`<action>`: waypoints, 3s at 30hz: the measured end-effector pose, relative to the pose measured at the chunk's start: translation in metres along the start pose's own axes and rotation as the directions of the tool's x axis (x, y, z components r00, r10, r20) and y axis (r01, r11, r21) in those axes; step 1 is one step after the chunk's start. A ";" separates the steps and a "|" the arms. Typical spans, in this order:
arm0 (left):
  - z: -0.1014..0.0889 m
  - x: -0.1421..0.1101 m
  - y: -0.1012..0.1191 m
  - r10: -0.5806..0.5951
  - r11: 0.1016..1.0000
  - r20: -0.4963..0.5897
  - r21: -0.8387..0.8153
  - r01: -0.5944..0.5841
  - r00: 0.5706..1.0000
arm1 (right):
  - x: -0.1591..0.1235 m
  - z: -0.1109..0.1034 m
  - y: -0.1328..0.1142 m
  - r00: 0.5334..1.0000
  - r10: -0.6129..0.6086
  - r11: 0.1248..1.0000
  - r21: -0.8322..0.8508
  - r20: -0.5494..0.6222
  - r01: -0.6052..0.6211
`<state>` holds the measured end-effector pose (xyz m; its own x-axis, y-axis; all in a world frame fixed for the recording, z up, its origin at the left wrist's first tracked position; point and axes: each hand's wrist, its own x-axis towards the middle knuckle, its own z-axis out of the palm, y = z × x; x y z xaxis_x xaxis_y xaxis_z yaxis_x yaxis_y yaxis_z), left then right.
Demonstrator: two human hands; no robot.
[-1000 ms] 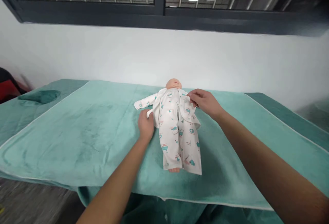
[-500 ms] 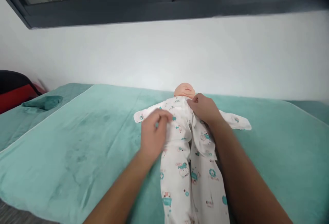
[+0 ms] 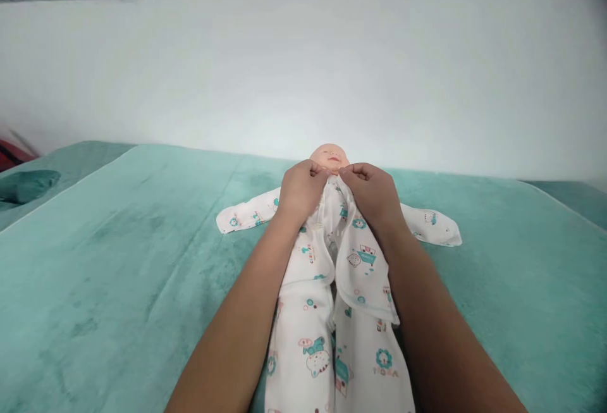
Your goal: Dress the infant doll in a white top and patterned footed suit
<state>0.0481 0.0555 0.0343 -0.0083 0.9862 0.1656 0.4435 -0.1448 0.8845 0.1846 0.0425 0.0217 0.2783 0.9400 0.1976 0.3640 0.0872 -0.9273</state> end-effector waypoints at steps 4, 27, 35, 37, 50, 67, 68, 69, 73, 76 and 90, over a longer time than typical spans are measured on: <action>-0.006 -0.007 0.008 -0.008 0.928 0.093 -0.371 0.043 0.996 | -0.003 -0.002 -0.005 0.997 -0.032 0.995 -0.095 -0.072 0.025; 0.001 -0.007 0.008 -0.040 0.838 0.180 -0.529 0.131 0.983 | -0.007 -0.003 -0.003 0.997 0.073 0.985 0.155 0.025 -0.076; 0.000 -0.009 0.010 -0.060 0.859 0.168 -0.493 0.136 0.984 | -0.007 -0.004 -0.001 0.997 0.067 0.973 0.218 0.027 -0.071; 0.001 -0.008 0.008 -0.054 0.860 0.168 -0.493 0.132 0.984 | -0.009 -0.004 -0.002 0.996 0.066 0.969 0.234 0.055 -0.077; 0.001 -0.006 0.003 -0.047 0.828 0.177 -0.544 0.137 0.983 | -0.002 -0.007 0.011 0.983 0.068 0.901 0.413 0.169 -0.133; 0.003 -0.006 0.005 -0.014 0.848 0.185 -0.518 0.110 0.983 | -0.001 -0.012 0.015 0.964 0.038 0.910 0.390 0.263 -0.143; 0.003 -0.006 0.005 -0.010 0.844 0.186 -0.525 0.108 0.982 | 0.000 -0.012 0.015 0.965 0.037 0.912 0.385 0.261 -0.140; 0.004 -0.007 0.005 -0.006 0.840 0.187 -0.532 0.107 0.982 | 0.000 -0.012 0.014 0.965 0.037 0.914 0.382 0.261 -0.138; 0.004 -0.006 0.004 -0.004 0.835 0.184 -0.541 0.105 0.983 | 0.000 -0.011 0.014 0.964 0.036 0.901 0.407 0.265 -0.146; 0.004 -0.006 0.004 -0.008 0.842 0.187 -0.528 0.108 0.982 | 0.001 -0.012 0.014 0.964 0.041 0.902 0.406 0.262 -0.148; 0.006 -0.002 0.005 0.080 0.958 0.122 -0.284 -0.043 0.989 | -0.002 -0.010 0.006 0.971 0.020 0.936 0.337 0.239 -0.102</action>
<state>0.0551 0.0533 0.0355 0.1368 0.9738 0.1816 0.1703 -0.2037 0.9641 0.1949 0.0382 0.0186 0.0647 0.9931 0.0976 0.0128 0.0970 -0.9952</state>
